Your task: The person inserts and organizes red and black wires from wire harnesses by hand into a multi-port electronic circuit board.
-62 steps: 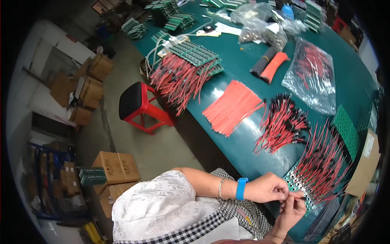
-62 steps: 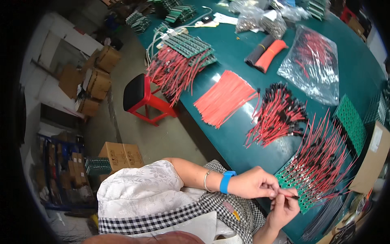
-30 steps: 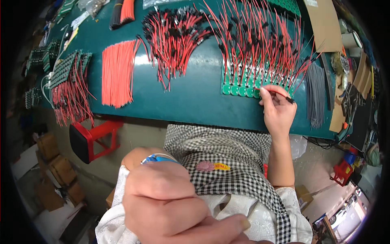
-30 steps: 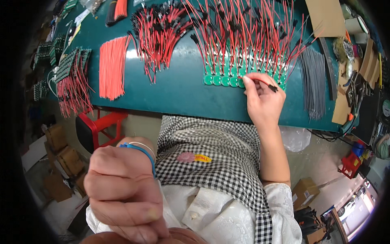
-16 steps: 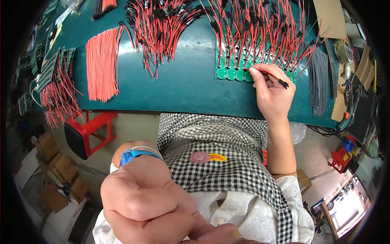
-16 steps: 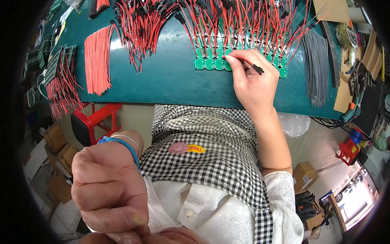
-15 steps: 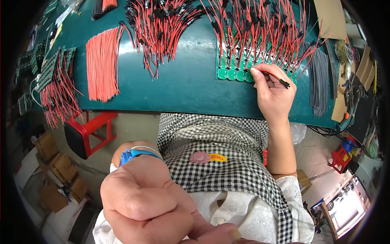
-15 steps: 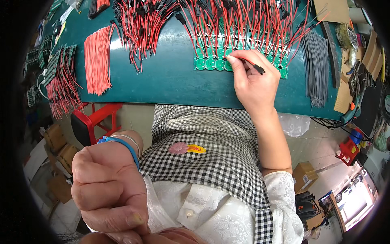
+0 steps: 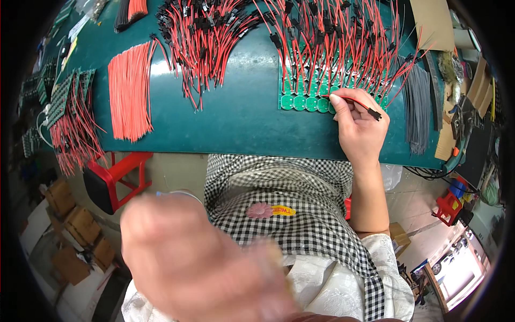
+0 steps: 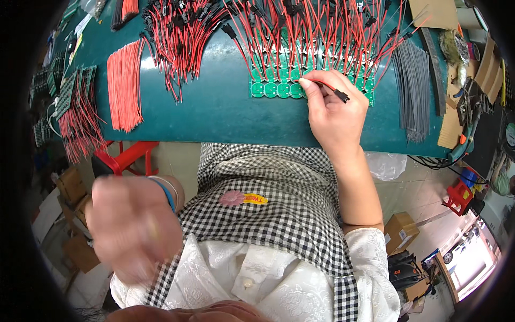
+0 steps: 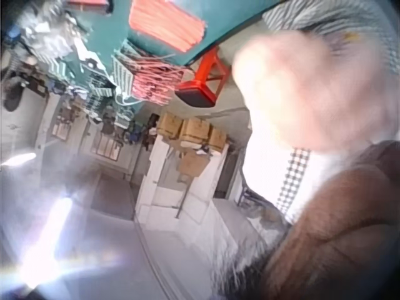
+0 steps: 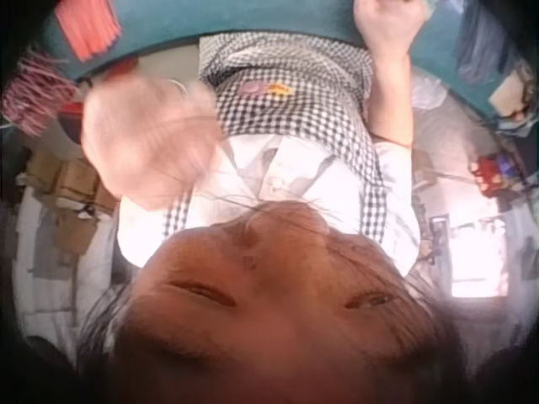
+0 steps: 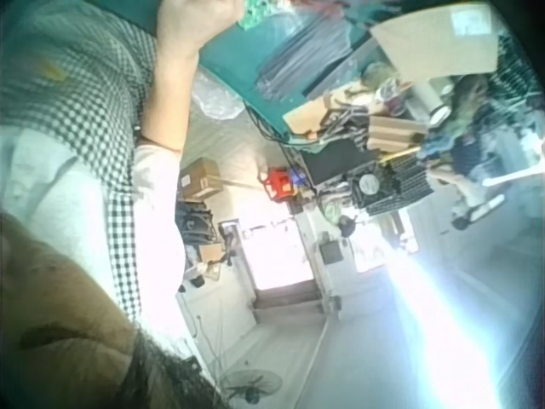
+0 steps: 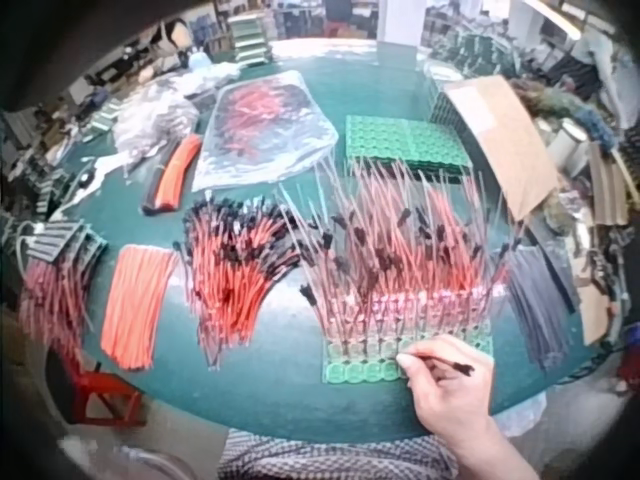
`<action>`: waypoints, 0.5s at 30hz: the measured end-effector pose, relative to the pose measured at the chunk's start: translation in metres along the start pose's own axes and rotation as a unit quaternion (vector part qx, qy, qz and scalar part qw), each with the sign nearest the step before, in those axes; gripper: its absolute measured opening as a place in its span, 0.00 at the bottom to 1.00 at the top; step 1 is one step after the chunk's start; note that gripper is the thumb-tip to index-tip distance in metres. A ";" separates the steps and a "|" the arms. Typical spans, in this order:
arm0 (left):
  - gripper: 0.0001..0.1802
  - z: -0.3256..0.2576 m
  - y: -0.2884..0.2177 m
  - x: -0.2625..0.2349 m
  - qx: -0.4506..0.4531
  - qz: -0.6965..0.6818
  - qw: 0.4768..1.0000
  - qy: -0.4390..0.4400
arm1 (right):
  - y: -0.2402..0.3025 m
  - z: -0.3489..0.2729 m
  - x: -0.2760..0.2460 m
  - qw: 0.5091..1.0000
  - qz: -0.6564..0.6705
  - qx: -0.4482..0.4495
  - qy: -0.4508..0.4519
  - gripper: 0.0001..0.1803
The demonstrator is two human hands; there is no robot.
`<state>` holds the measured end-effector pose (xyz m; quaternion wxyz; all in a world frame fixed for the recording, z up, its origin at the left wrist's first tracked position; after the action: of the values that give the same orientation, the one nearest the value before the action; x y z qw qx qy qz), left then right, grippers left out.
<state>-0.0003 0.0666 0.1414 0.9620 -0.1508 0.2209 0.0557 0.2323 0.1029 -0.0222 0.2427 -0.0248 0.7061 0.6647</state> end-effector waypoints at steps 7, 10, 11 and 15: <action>0.13 -0.043 0.112 0.022 -0.181 0.306 0.922 0.151 | 0.005 0.003 0.003 0.999 -0.014 -0.035 0.008 0.04; 0.16 -0.068 0.137 0.029 -0.195 0.367 0.890 0.186 | 0.010 0.003 0.005 0.998 -0.029 -0.050 0.004 0.05; 0.15 -0.075 0.145 0.034 -0.226 0.380 0.872 0.210 | 0.013 0.003 0.005 0.997 -0.042 -0.061 0.002 0.05; 0.13 -0.086 0.157 0.036 -0.271 0.383 0.853 0.228 | 0.010 0.003 0.003 0.998 -0.037 -0.059 -0.009 0.05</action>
<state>-0.0304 0.1900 0.0095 0.7081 -0.3178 0.4501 0.4416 0.2267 0.1074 -0.0145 0.2715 -0.0592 0.6617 0.6963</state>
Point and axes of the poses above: each hand's wrist, its own z-axis towards the middle knuckle, its own x-axis out of the palm, y = z × x, the point moved 10 cm from there along z, towards the middle knuckle, and after that the axes turned 8 degrees about x, right-handed, at the moved point
